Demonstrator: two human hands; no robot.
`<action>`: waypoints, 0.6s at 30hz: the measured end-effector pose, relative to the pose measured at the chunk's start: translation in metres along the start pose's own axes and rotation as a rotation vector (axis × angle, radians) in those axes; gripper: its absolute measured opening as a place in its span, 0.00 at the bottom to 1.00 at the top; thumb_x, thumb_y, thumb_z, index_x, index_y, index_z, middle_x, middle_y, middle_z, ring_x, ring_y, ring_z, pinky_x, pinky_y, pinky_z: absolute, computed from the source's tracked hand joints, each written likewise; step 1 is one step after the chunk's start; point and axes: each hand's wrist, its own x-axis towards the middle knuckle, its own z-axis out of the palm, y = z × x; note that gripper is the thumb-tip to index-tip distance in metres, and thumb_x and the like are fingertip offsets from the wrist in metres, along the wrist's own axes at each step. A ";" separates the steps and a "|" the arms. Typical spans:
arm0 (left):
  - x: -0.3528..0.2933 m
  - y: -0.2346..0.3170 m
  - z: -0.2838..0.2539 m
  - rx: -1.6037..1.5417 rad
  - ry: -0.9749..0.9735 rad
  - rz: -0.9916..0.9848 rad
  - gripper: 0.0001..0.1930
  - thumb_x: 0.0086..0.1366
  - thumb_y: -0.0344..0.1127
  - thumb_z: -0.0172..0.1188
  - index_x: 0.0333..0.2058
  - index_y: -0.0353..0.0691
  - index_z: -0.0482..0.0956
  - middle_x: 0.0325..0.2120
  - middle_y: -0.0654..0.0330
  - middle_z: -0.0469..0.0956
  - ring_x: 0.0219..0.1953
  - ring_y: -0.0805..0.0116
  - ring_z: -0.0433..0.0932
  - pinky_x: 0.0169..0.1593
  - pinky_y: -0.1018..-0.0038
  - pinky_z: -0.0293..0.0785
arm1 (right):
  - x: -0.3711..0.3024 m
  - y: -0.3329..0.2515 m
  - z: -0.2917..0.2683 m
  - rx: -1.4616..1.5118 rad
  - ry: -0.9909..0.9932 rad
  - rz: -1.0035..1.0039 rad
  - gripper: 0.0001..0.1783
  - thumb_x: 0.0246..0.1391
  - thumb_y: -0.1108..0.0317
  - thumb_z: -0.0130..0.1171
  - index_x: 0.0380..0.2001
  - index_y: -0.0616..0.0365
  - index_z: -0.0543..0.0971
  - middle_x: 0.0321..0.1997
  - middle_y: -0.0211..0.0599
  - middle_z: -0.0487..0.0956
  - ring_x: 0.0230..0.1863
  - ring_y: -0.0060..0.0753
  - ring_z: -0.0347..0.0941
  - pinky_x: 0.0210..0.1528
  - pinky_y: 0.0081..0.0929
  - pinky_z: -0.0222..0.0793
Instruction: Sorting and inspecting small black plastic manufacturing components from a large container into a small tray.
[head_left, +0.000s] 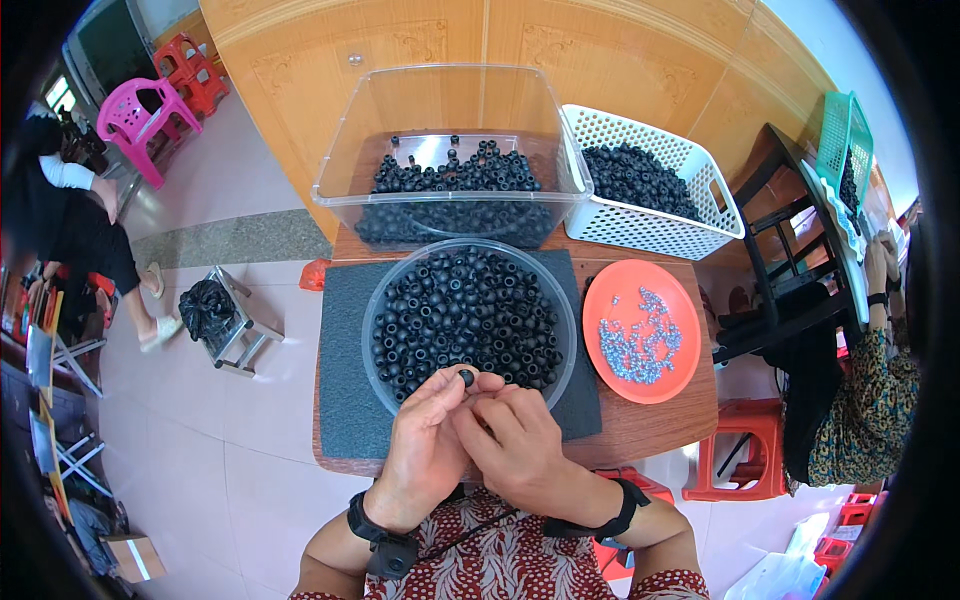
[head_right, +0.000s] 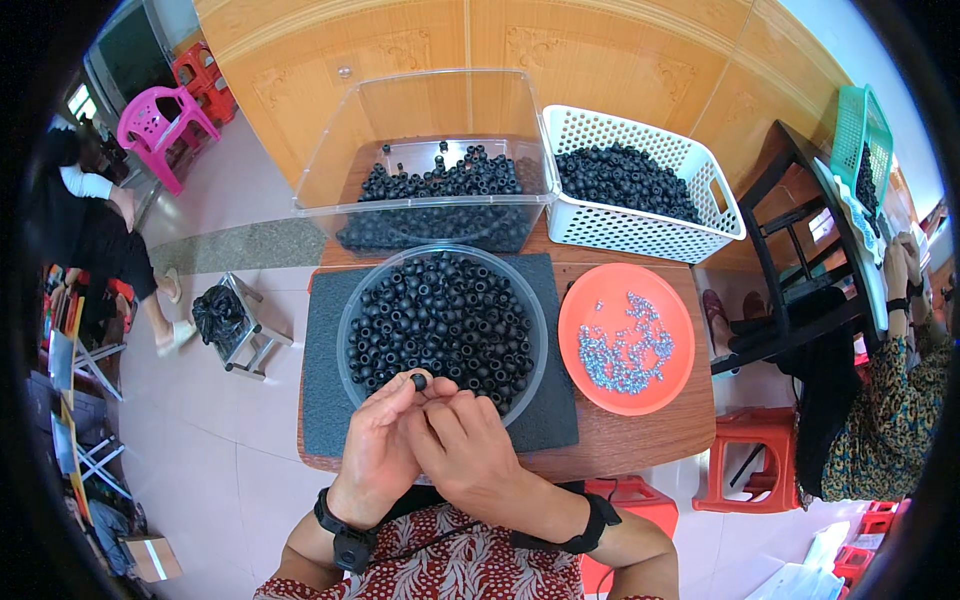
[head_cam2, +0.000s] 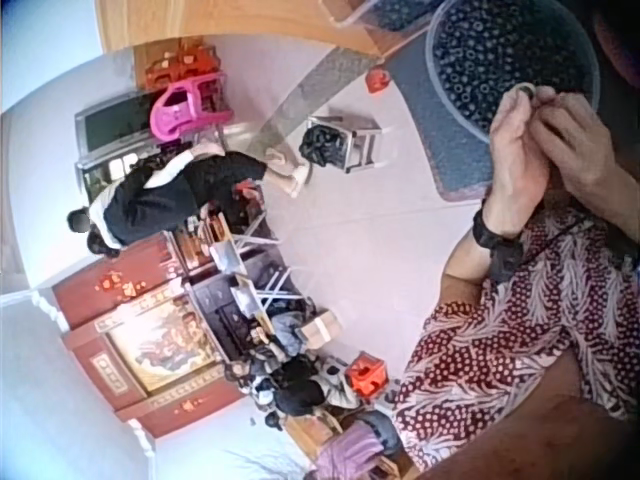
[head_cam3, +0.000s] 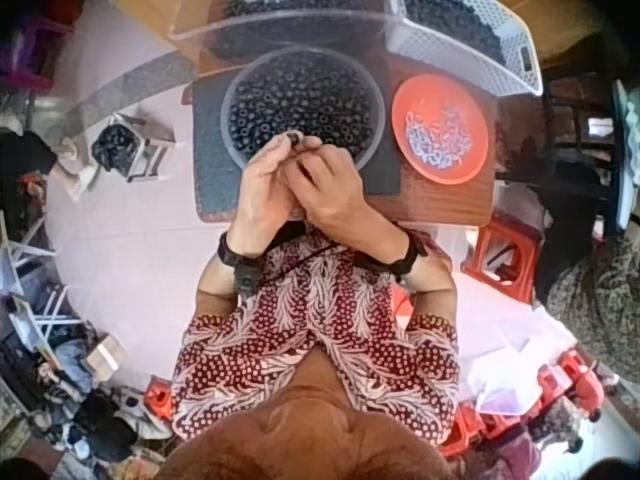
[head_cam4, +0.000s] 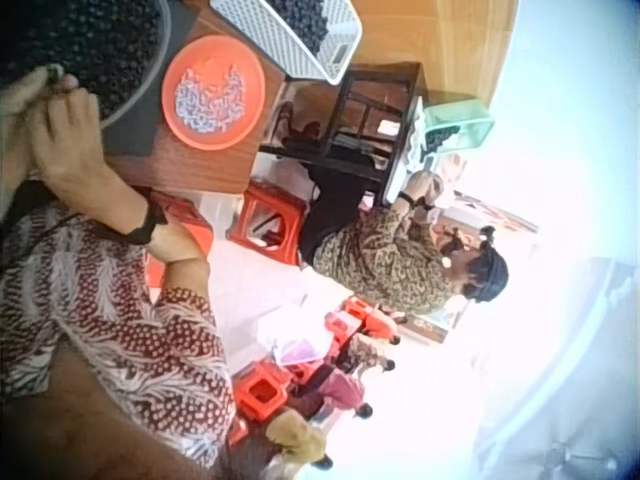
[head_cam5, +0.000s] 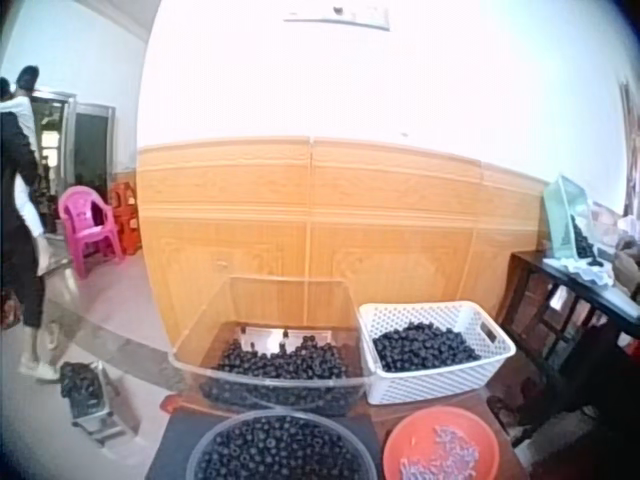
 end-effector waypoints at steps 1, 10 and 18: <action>0.000 0.000 0.002 0.000 -0.001 -0.001 0.11 0.69 0.35 0.48 0.44 0.36 0.70 0.43 0.53 0.75 0.47 0.63 0.73 0.55 0.66 0.67 | -0.001 0.001 0.001 -0.011 -0.068 -0.025 0.22 0.38 0.73 0.55 0.41 0.68 0.74 0.35 0.41 0.70 0.38 0.41 0.68 0.41 0.36 0.65; -0.010 0.002 0.023 0.111 0.067 0.018 0.10 0.69 0.36 0.49 0.43 0.38 0.70 0.40 0.62 0.71 0.43 0.72 0.71 0.50 0.73 0.67 | 0.006 0.009 0.003 0.092 0.019 0.025 0.16 0.36 0.76 0.59 0.34 0.68 0.74 0.36 0.46 0.73 0.39 0.48 0.71 0.40 0.35 0.72; -0.011 -0.001 0.005 0.307 -0.014 0.176 0.11 0.64 0.33 0.57 0.42 0.32 0.73 0.39 0.55 0.77 0.42 0.70 0.74 0.50 0.72 0.69 | 0.006 0.007 -0.029 0.590 0.060 0.446 0.09 0.48 0.78 0.60 0.35 0.63 0.77 0.29 0.37 0.76 0.30 0.26 0.73 0.29 0.21 0.68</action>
